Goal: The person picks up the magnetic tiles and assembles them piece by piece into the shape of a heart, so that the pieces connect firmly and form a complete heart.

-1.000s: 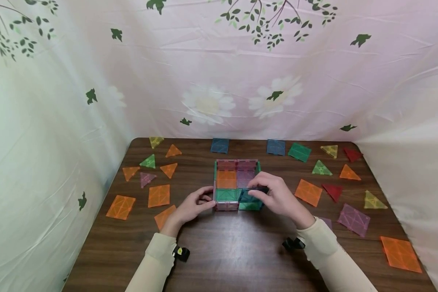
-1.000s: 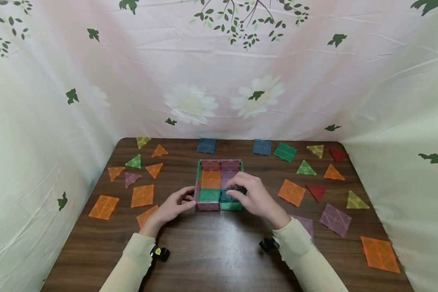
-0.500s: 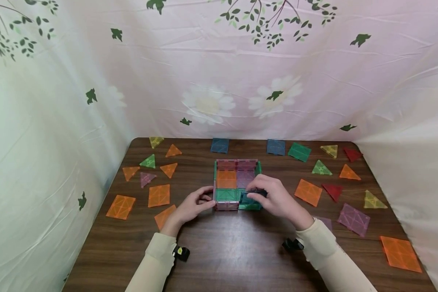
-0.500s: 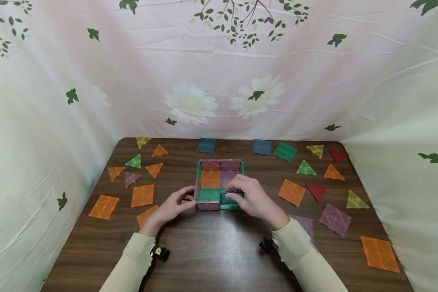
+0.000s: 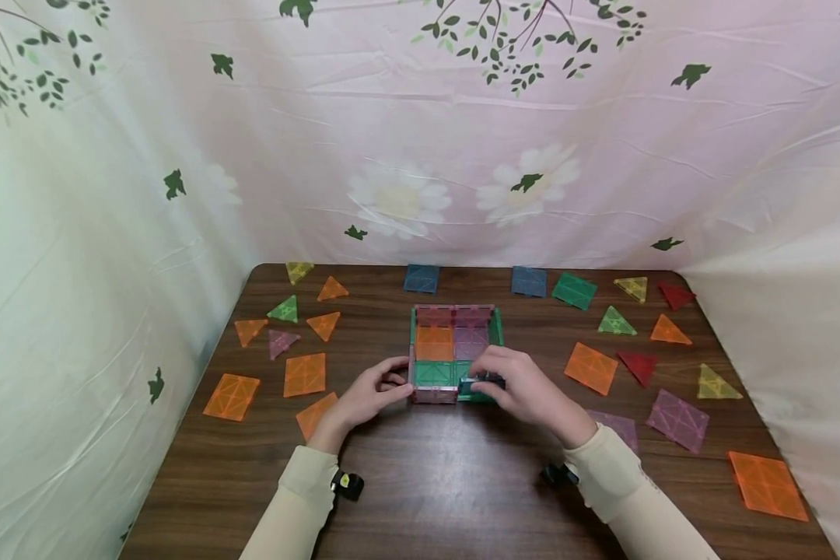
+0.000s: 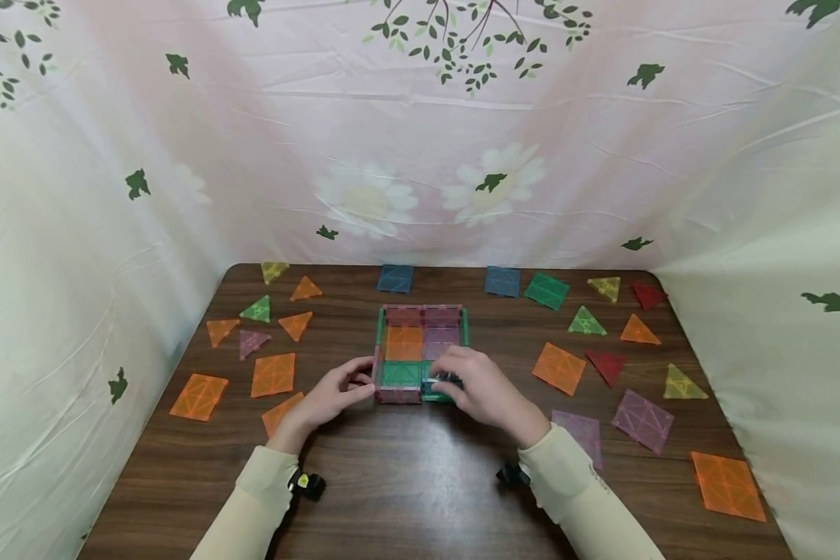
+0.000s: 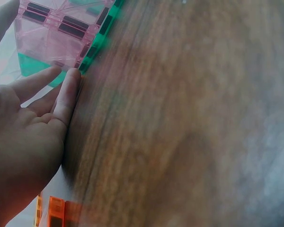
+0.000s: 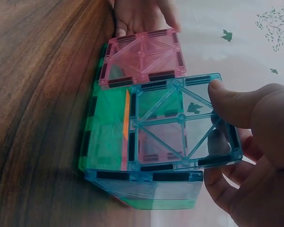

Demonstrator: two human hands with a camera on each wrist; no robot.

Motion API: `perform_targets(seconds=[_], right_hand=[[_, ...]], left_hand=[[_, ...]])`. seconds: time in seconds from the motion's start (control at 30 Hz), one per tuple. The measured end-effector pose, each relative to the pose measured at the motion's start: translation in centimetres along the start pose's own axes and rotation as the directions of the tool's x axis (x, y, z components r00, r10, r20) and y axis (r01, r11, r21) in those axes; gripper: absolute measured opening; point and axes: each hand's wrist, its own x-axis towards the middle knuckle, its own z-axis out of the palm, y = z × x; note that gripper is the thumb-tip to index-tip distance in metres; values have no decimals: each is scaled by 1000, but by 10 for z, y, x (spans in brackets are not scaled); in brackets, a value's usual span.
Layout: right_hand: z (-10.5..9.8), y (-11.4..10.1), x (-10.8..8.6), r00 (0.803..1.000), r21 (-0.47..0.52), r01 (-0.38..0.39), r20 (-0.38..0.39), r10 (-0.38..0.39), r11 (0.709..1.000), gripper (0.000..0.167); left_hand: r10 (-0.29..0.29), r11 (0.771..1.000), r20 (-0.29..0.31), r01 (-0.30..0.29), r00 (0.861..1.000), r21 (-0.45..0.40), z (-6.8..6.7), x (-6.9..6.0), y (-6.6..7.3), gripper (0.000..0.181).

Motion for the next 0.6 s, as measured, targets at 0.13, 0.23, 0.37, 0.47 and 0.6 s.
perform_targets(seconds=[0.13, 0.23, 0.37, 0.47, 0.6], right_hand=[[1, -2, -1, 999, -63, -12, 42, 15, 998, 13], [3, -2, -3, 998, -133, 0, 69, 10, 991, 12], [6, -3, -3, 997, -200, 17, 73, -3, 980, 13], [8, -4, -2, 998, -233, 38, 60, -25, 972, 14], [10, -3, -1, 998, -293, 61, 33, -54, 954, 17]], left_hand=[[5, 1000, 1, -5, 1000, -2, 0, 0, 1, 64], [0, 1000, 0, 0, 1000, -2, 0, 0, 1, 64], [-6, 1000, -3, 6, 1000, -2, 0, 1, 0, 63], [-11, 1000, -3, 11, 1000, 0, -1, 1, 0, 63], [-17, 1000, -2, 17, 1000, 3, -1, 1, 0, 63]])
